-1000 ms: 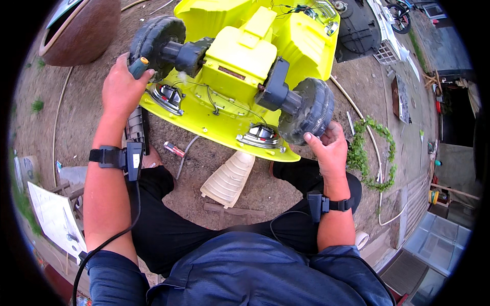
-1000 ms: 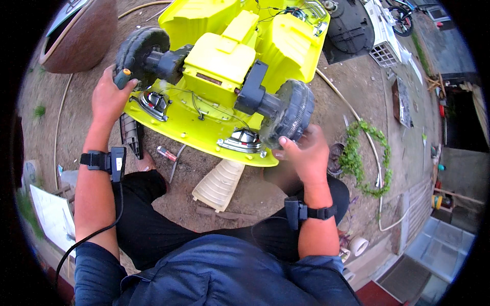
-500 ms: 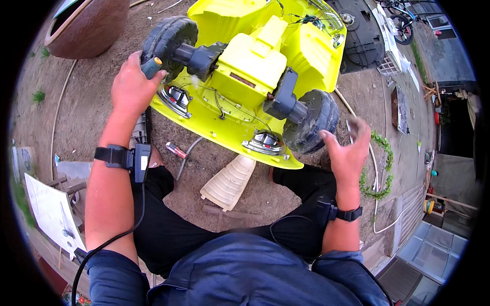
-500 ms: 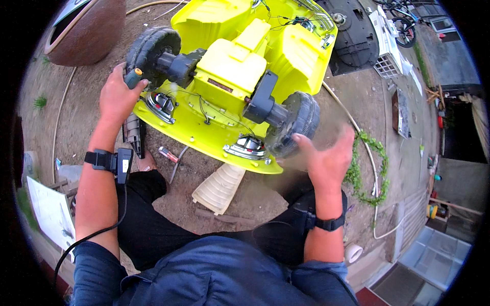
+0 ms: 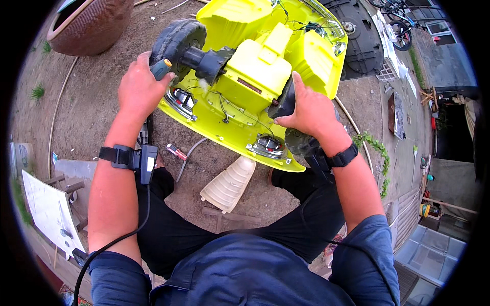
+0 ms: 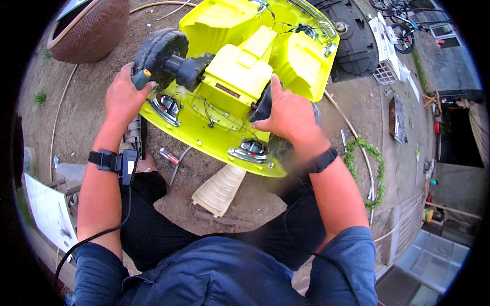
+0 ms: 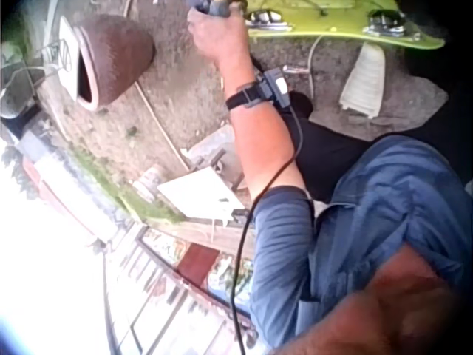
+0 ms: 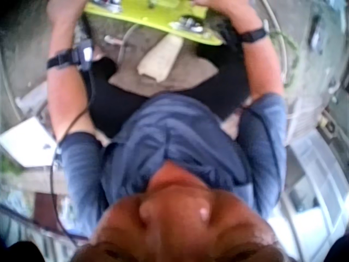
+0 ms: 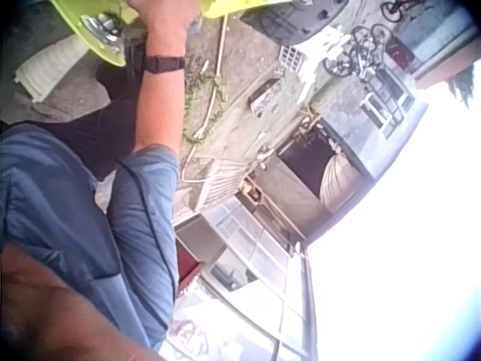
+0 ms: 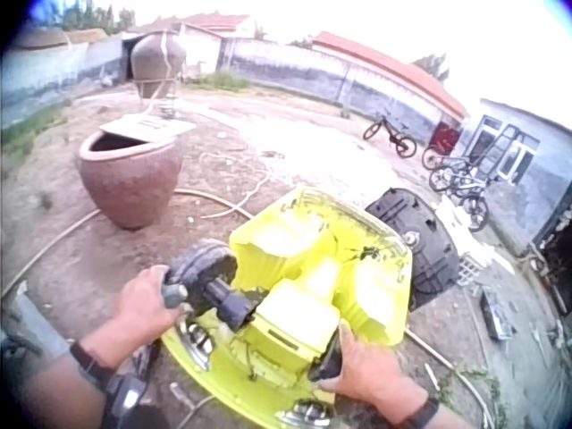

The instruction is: The person unscrews a panel from a yellow toy car, removes the panel, and works on the internal components with a screwdriver.

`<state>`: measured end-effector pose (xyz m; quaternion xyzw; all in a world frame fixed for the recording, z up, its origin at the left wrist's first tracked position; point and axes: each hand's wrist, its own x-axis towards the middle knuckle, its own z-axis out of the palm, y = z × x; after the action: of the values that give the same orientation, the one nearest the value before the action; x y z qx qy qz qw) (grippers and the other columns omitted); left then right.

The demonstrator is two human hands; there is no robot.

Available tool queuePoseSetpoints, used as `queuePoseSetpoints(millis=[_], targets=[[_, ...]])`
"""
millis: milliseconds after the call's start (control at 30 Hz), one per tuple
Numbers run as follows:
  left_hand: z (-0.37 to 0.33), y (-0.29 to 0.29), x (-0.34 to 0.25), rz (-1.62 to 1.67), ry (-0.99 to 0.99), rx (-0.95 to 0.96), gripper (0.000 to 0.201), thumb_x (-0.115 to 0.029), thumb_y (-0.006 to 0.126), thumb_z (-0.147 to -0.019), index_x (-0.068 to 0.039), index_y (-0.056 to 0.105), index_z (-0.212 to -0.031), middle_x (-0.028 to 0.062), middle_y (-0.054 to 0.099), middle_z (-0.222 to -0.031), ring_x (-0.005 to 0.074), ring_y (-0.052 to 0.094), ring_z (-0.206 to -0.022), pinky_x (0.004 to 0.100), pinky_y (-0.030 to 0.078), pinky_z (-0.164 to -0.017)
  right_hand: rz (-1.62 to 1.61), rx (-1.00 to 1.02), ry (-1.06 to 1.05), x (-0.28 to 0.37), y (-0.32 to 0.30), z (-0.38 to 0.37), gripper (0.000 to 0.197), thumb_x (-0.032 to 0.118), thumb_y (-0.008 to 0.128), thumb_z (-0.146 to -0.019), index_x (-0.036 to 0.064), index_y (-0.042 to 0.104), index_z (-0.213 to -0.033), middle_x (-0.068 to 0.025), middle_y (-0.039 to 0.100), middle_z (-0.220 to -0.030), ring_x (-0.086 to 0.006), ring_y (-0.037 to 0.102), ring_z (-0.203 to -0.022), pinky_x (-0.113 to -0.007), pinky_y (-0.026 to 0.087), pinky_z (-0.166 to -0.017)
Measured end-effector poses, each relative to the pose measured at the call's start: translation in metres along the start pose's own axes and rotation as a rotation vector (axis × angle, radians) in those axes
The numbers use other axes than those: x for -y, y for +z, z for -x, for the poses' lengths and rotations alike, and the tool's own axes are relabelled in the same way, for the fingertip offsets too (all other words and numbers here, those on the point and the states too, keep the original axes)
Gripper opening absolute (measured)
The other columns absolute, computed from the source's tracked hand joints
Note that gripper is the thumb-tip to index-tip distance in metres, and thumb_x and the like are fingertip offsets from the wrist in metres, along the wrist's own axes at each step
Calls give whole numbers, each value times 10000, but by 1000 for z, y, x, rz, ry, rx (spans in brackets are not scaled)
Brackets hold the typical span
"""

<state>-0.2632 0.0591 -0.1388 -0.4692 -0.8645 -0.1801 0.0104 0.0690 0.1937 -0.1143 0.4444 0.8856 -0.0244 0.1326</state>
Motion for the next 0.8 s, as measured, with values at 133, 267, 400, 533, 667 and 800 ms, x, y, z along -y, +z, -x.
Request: queuePoseSetpoints(millis=[133,267,400,533,667,800], targets=[[-1,-1,-1,48,26,-17,654,-346,810,-780,-24,564,-1294,234,677,-1143,400,660,-1061,467,521,-909,-21,63,14,-3,-4,2,1246,576,856,-612,-8,263,-1539,-208,708,-936,-380,708,-851,-445,571,-756],[0,-3,-2,52,6,-8,650,-336,817,-773,-21,571,-1286,232,677,-1153,394,662,-1066,463,522,-914,-8,53,8,-2,-2,1,1252,578,856,-614,-4,254,-1544,-206,712,-921,-386,708,-832,-448,570,-751],[0,-4,-2,40,-1,-5,654,-330,820,-768,-16,574,-1287,233,677,-1154,386,664,-1068,459,521,-922,-53,53,19,-1,-4,2,1254,567,864,-612,20,246,-1556,-216,711,-949,-390,706,-843,-450,567,-755],[-2,-6,-2,85,13,-4,664,-331,825,-762,-22,577,-1294,233,676,-1158,386,664,-1067,452,519,-934,-68,14,0,-4,1,3,1259,551,874,-603,22,243,-1556,-213,711,-948,-390,705,-835,-451,564,-739],[-6,-12,4,182,41,28,634,-323,830,-758,-18,602,-1264,219,684,-1145,369,672,-1058,434,522,-929,-89,-61,-45,-10,10,4,1278,528,889,-589,-16,239,-1545,-202,712,-919,-385,704,-786,-451,561,-692],[-11,-21,11,360,-12,74,590,-300,835,-759,-12,627,-1230,201,700,-1113,332,683,-1041,404,523,-914,-136,-9,0,-9,10,3,1273,520,891,-593,50,219,-1566,-229,708,-964,-408,702,-852,-462,562,-754]])
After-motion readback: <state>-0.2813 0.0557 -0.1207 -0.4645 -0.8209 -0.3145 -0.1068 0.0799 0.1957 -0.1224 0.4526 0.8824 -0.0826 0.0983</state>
